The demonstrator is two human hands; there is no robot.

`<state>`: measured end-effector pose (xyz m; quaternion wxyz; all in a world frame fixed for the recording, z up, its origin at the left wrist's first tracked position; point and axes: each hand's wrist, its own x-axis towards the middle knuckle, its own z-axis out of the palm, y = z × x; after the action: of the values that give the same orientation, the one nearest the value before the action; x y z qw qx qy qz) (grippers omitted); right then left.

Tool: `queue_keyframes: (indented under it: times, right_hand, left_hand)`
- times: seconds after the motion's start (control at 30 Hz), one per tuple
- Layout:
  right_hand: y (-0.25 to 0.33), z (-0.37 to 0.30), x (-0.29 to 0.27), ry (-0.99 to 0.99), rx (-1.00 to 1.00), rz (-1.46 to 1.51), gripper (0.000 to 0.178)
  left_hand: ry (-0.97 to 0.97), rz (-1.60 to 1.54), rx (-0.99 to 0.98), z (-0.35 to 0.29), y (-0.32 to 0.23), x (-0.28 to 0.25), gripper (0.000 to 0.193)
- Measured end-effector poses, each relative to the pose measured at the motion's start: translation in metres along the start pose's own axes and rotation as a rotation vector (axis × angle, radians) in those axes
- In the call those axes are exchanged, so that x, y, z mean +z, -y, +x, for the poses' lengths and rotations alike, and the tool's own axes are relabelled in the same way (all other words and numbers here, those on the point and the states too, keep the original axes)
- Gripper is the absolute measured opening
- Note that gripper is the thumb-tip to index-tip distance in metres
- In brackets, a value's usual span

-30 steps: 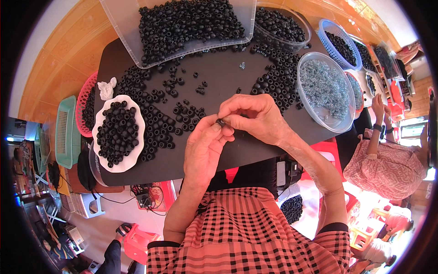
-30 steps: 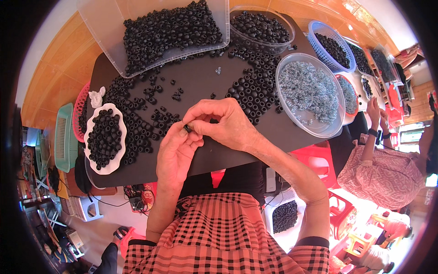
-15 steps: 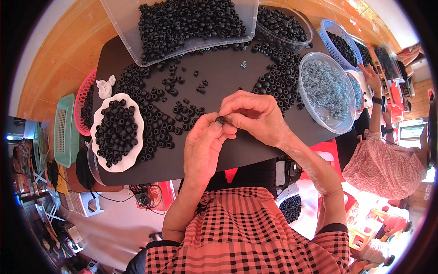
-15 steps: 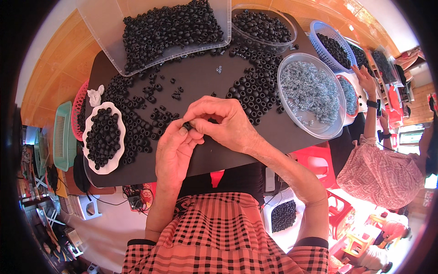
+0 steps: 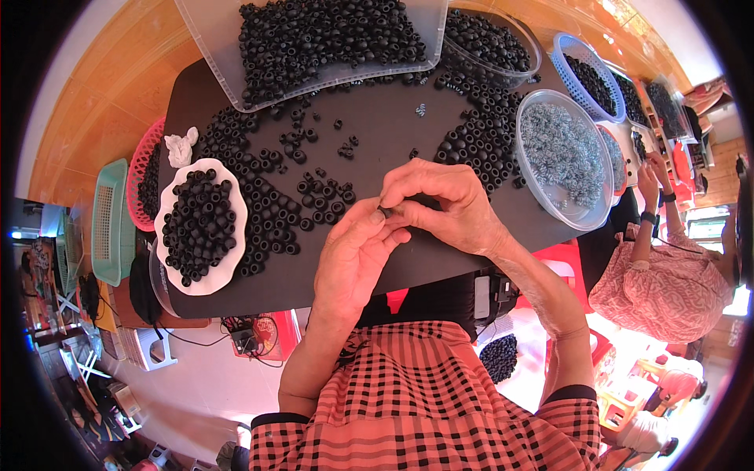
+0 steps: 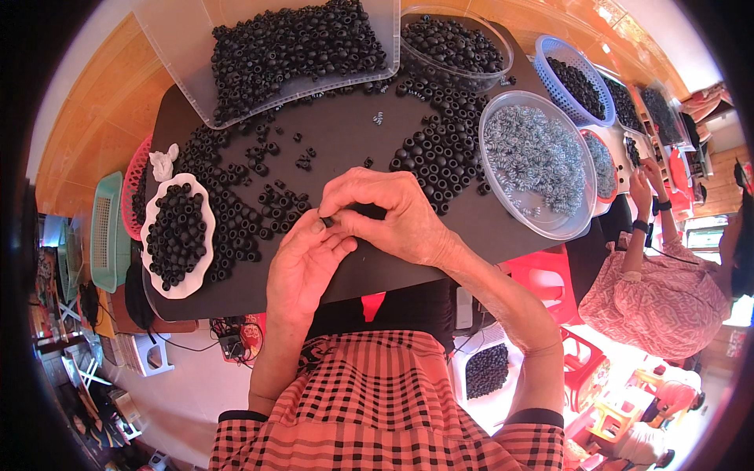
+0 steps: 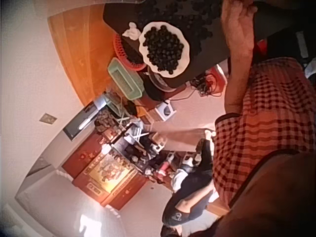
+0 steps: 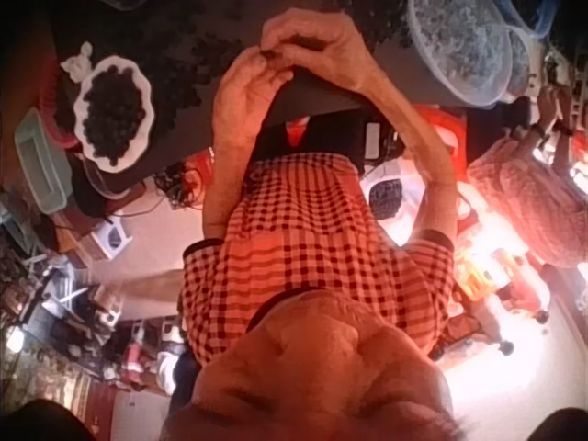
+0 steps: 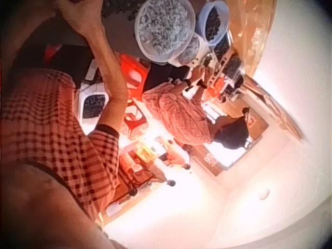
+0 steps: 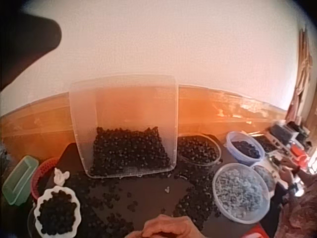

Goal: Sorting small black plastic parts and removing defective ones or separating them into different containers.

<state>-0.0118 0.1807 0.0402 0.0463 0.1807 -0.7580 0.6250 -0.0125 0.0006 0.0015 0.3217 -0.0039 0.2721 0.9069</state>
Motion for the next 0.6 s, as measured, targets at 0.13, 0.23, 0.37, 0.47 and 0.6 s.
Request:
queue_keyframes:
  times: [0.13,0.23,0.37,0.47,0.6]
  right_hand:
    - [-0.001,-0.001,0.005,-0.028,-0.057,-0.082,0.027]
    - [-0.004,-0.004,0.01,-0.058,-0.117,-0.174,0.031]
    - [-0.005,-0.008,0.022,-0.152,-0.183,-0.269,0.031]
    - [-0.012,-0.009,0.025,-0.196,-0.274,-0.327,0.031]
    - [-0.016,-0.012,0.027,-0.215,-0.31,-0.369,0.031]
  left_hand:
    - [-0.026,-0.036,0.029,0.001,0.003,0.003,0.021]
    - [-0.063,-0.068,0.04,0.002,0.005,0.005,0.022]
    - [-0.064,-0.084,0.053,0.002,0.007,0.003,0.023]
    - [-0.027,-0.064,0.067,0.001,0.006,0.004,0.024]
    - [-0.018,-0.005,0.066,0.001,0.007,0.001,0.026]
